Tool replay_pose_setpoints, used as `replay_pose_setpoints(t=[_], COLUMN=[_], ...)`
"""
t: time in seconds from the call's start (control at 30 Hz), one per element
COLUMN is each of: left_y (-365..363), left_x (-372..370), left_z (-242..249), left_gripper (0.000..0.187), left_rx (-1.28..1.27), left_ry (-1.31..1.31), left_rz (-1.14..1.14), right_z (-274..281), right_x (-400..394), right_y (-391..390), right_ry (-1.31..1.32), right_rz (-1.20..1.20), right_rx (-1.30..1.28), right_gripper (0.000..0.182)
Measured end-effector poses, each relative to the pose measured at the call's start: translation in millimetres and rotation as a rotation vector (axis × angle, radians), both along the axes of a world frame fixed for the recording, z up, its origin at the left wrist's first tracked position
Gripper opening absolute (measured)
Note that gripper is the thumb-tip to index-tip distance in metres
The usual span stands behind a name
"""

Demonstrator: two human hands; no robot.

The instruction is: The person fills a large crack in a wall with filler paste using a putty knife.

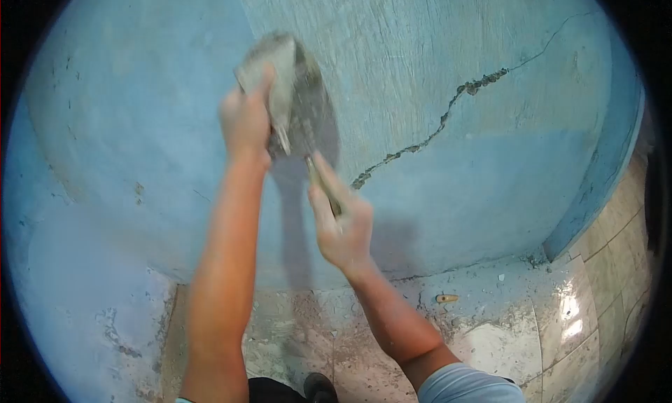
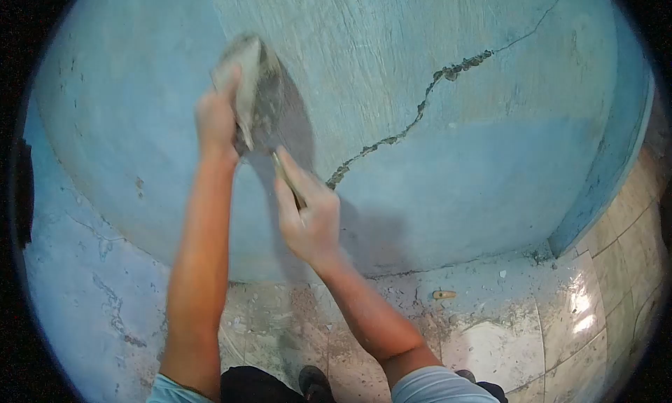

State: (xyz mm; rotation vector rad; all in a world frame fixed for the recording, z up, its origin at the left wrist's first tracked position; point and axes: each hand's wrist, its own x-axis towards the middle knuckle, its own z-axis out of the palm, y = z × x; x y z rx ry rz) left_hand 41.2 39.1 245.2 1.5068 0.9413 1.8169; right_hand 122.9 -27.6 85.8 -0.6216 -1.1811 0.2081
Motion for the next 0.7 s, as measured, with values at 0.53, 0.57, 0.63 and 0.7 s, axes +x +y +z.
replay_pose_setpoints(t=[0.53, 0.57, 0.63, 0.7], left_y=[-32.1, -35.6, -36.4, -38.6], left_x=[-22.5, -26.5, -40.7, -48.4], left_z=[-221.8, -211.6, -193.2, -174.0], left_gripper=[0.034, 0.033, 0.032, 0.032], left_rx=[-0.145, -0.164, -0.215, -0.252], left_ry=[0.07, 0.078, 0.181, 0.255], left_rz=[0.053, 0.036, 0.015, -0.018], right_z=[-197.3, -189.3, -177.5, -167.9], right_x=[-25.4, -31.6, -49.3, -73.2], right_y=[-61.8, -65.3, -68.3, -77.6], right_ry=[-0.002, 0.023, 0.041, 0.091], right_rz=[-0.024, 0.002, 0.057, 0.147], right_rx=[-0.344, -0.36, -0.433, -0.568], right_gripper=[0.037, 0.036, 0.037, 0.038])
